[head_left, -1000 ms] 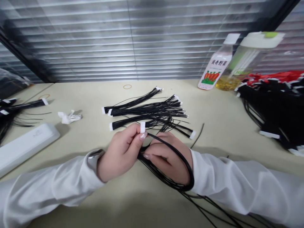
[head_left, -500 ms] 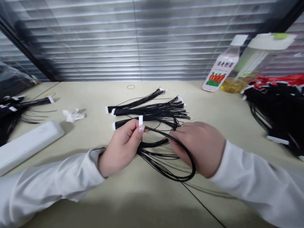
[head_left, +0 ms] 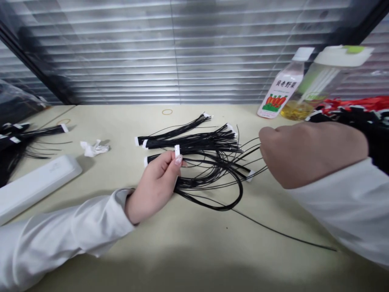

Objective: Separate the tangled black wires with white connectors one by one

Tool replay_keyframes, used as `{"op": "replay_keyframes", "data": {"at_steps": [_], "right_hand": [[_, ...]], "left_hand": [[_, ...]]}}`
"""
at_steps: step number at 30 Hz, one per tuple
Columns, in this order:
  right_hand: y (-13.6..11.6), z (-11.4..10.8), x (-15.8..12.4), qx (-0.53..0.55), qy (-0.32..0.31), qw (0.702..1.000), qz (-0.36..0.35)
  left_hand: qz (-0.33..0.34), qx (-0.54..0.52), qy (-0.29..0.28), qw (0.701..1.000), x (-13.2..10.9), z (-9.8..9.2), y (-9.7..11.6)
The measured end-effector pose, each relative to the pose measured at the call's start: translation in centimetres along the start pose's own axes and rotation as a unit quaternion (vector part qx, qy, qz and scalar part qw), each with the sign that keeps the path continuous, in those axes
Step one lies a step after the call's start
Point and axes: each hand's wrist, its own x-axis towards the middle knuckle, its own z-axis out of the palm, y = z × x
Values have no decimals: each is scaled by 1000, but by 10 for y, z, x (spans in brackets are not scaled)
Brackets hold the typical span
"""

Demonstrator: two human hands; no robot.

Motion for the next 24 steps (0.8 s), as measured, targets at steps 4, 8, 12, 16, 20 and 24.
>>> {"op": "replay_keyframes", "data": {"at_steps": [4,8,12,16,20,24], "right_hand": [[5,2,3,-8,-59,998,37],[-1,6,1,58,14,998,-5],[-6,0,-5,182,126,972,-77],[2,-5,-3,196,212,955,-69],[6,-5,3,327,249,910,-51],[3,-16,7,660,235,711,58]], "left_hand": [[2,-6,1,1000,0,0,0],[0,-10,-9,1000,0,0,1],[-4,-18,-19,1000,0,0,3],[-4,-23,-23,999,-1,-1,4],[-1,-34,-32,999,-1,-1,2],[-9,-59,-46,997,-1,0,1]]}}
